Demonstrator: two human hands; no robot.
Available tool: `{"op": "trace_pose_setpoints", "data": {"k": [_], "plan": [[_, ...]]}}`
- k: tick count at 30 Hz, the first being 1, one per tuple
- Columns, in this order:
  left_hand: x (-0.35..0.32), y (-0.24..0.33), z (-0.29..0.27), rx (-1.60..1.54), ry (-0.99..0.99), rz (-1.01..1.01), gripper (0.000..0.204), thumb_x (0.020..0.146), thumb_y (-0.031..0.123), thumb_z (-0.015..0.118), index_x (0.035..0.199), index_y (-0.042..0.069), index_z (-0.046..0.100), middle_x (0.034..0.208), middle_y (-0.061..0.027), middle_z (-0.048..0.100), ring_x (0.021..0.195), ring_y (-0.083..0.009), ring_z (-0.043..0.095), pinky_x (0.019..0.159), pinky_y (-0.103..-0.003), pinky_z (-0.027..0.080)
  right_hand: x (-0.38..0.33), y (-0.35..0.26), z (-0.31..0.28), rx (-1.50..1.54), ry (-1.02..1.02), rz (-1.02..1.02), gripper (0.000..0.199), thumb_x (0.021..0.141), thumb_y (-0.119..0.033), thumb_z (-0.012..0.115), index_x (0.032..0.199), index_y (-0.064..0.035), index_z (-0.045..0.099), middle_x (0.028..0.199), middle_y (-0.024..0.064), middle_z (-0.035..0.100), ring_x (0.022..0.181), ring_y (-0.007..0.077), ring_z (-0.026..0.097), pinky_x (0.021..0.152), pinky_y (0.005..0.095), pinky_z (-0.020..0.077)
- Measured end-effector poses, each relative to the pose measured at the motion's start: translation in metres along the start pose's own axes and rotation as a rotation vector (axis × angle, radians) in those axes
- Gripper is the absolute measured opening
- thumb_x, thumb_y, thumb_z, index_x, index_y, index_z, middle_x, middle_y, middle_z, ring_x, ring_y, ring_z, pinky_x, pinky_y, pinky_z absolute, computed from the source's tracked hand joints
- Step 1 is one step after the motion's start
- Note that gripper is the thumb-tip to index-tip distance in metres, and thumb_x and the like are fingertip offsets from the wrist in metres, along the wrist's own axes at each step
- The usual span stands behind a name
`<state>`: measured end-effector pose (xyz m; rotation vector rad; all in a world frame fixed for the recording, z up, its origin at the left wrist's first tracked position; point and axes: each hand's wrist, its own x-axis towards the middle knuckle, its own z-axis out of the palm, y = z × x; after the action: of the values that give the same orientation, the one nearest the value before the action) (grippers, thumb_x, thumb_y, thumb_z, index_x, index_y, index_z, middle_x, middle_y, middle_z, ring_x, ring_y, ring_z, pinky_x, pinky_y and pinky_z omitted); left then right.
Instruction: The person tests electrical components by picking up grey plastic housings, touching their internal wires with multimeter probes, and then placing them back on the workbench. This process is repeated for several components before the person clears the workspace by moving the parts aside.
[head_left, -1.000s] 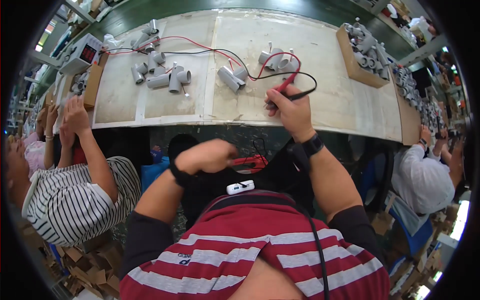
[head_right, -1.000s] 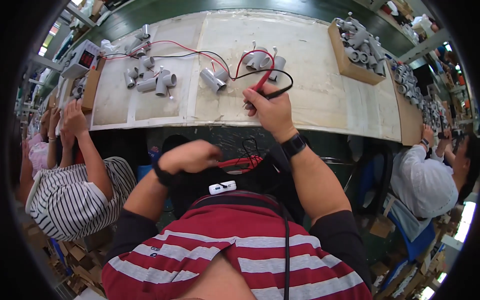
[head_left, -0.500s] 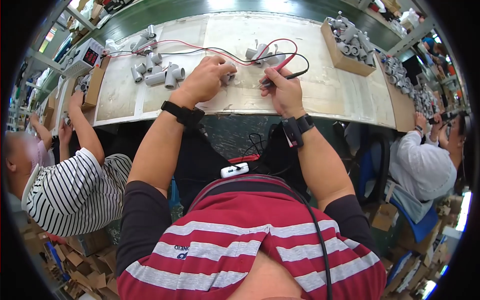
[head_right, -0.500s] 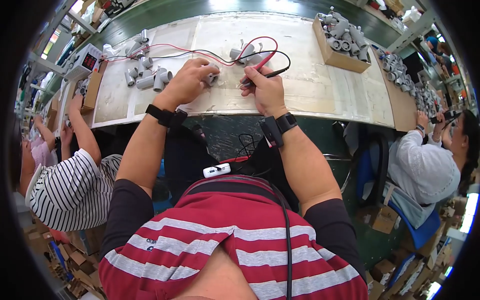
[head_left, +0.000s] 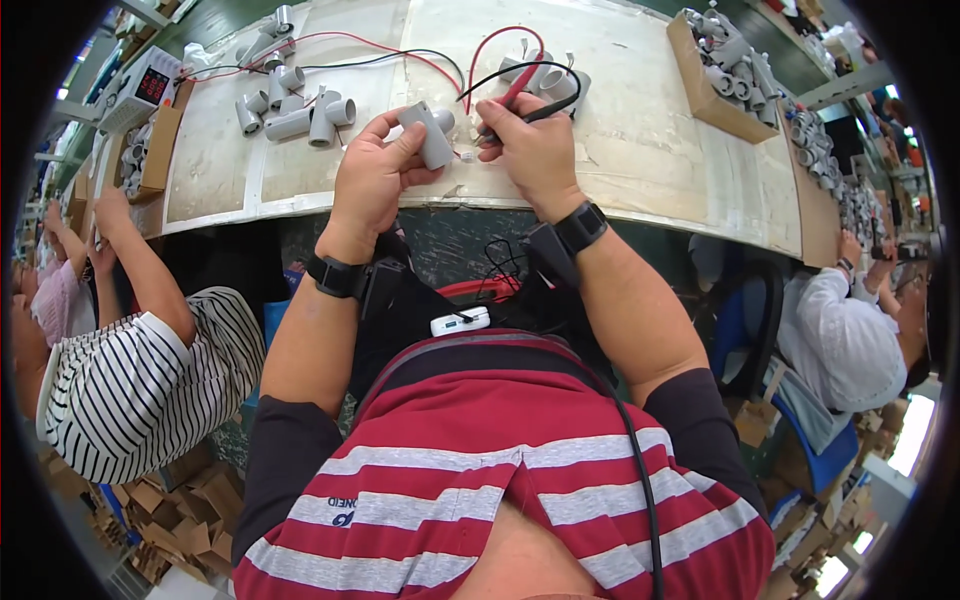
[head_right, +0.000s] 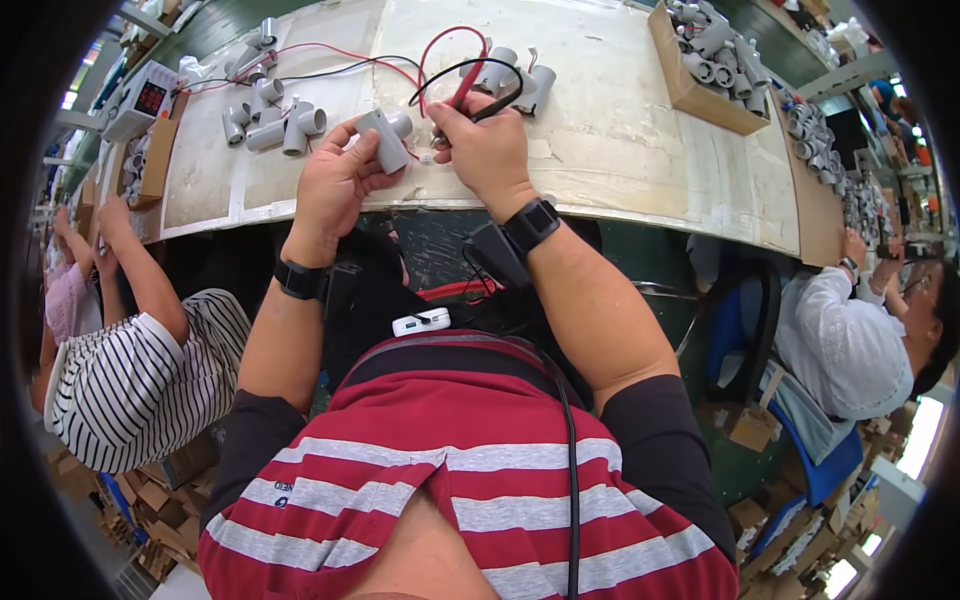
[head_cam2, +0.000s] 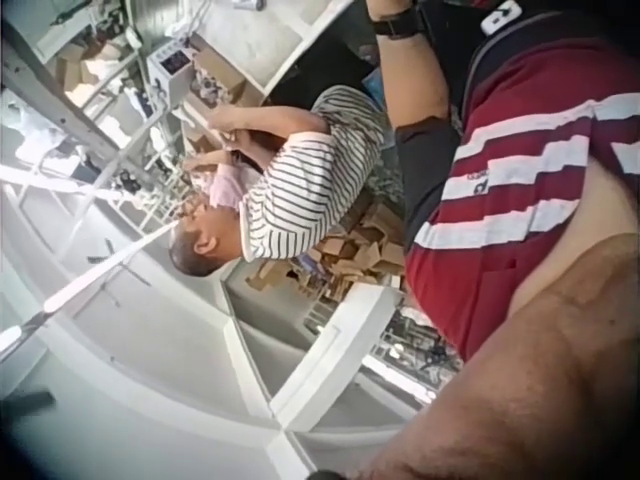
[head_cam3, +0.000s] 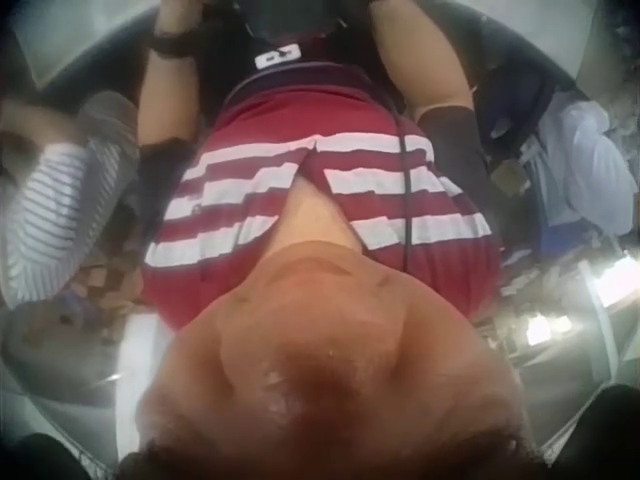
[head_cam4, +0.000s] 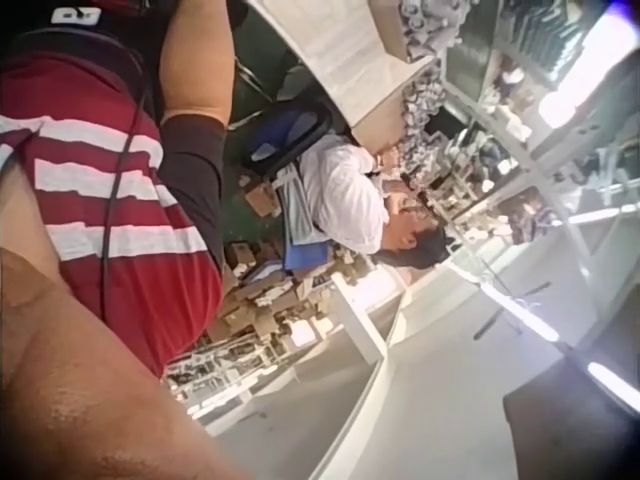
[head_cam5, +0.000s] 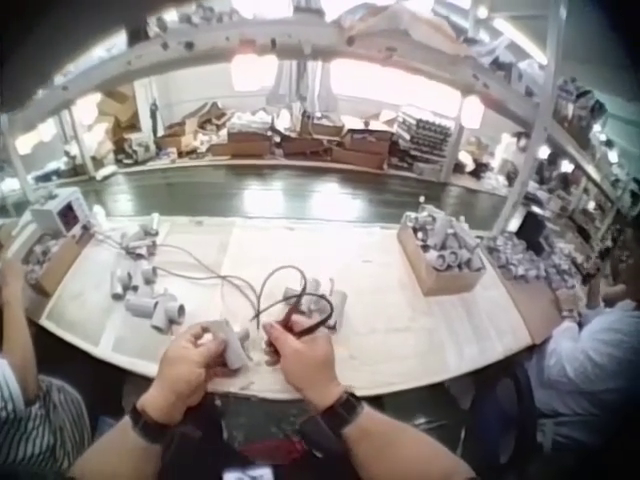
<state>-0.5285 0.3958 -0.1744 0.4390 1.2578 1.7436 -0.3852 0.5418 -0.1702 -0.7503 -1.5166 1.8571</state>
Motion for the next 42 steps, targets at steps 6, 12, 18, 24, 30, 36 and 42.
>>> {"op": "trace_pose_setpoints", "data": {"k": [6,12,18,24,30,36,42], "plan": [[-0.002,-0.01,0.002,0.079,0.052,0.089,0.041,0.101,0.017,0.069,0.135,0.0,0.054,0.116,-0.0162,0.072,0.095,-0.0241,0.075,0.072,-0.032,0.065,-0.005,0.002,0.005,-0.081,-0.014,-0.016,0.019,0.097,-0.017,0.073,0.095,0.0025,0.072,0.077,0.0061,0.07,0.061,0.012,0.066,0.053,0.0252,0.0552],[-0.003,-0.01,0.006,0.08,0.078,0.112,0.045,0.099,0.017,0.073,0.136,-0.002,0.054,0.11,-0.0154,0.073,0.09,-0.0221,0.075,0.07,-0.031,0.065,-0.007,0.004,0.006,-0.069,-0.017,-0.002,0.017,0.096,-0.016,0.075,0.095,0.001,0.073,0.076,0.0052,0.07,0.059,0.0106,0.065,0.052,0.0245,0.0535],[-0.006,-0.011,0.003,0.052,0.065,0.113,0.046,0.099,0.017,0.072,0.137,-0.002,0.052,0.106,-0.0155,0.075,0.088,-0.0218,0.075,0.069,-0.03,0.064,-0.009,0.008,0.011,-0.163,0.017,-0.058,0.017,0.095,-0.016,0.075,0.092,0.0,0.073,0.073,0.0034,0.069,0.058,0.0096,0.063,0.052,0.0243,0.0518],[-0.011,-0.011,-0.001,0.085,0.032,0.105,0.037,0.103,0.016,0.066,0.136,0.003,0.053,0.111,-0.0149,0.073,0.094,-0.0228,0.075,0.076,-0.034,0.065,-0.01,0.007,0.016,-0.215,0.065,-0.086,0.017,0.095,-0.016,0.075,0.089,0.0,0.073,0.071,0.002,0.068,0.057,0.0086,0.062,0.051,0.0243,0.05],[-0.015,-0.012,-0.001,0.07,-0.016,0.161,0.044,0.101,0.015,0.07,0.138,-0.001,0.052,0.11,-0.0183,0.074,0.095,-0.0227,0.074,0.077,-0.033,0.064,-0.011,0.008,0.016,-0.275,0.052,-0.106,0.017,0.095,-0.015,0.075,0.089,0.0002,0.073,0.07,0.0015,0.067,0.057,0.0081,0.062,0.051,0.0244,0.0493],[-0.012,-0.016,-0.005,0.059,-0.039,0.156,0.045,0.101,0.015,0.069,0.139,-0.001,0.051,0.111,-0.0192,0.074,0.097,-0.0233,0.074,0.08,-0.034,0.064,-0.011,0.01,0.015,-0.297,0.055,-0.118,0.016,0.095,-0.015,0.074,0.089,0.0001,0.073,0.07,0.0009,0.067,0.057,0.0078,0.061,0.051,0.0244,0.0492],[-0.01,-0.013,-0.004,0.045,-0.049,0.147,0.047,0.102,0.015,0.068,0.14,-0.002,0.049,0.112,-0.0198,0.073,0.097,-0.0233,0.074,0.082,-0.034,0.064,-0.01,0.008,0.016,-0.295,0.054,-0.117,0.017,0.095,-0.016,0.074,0.089,0.0002,0.073,0.069,0.0009,0.067,0.057,0.0078,0.061,0.051,0.0243,0.0491]]}}
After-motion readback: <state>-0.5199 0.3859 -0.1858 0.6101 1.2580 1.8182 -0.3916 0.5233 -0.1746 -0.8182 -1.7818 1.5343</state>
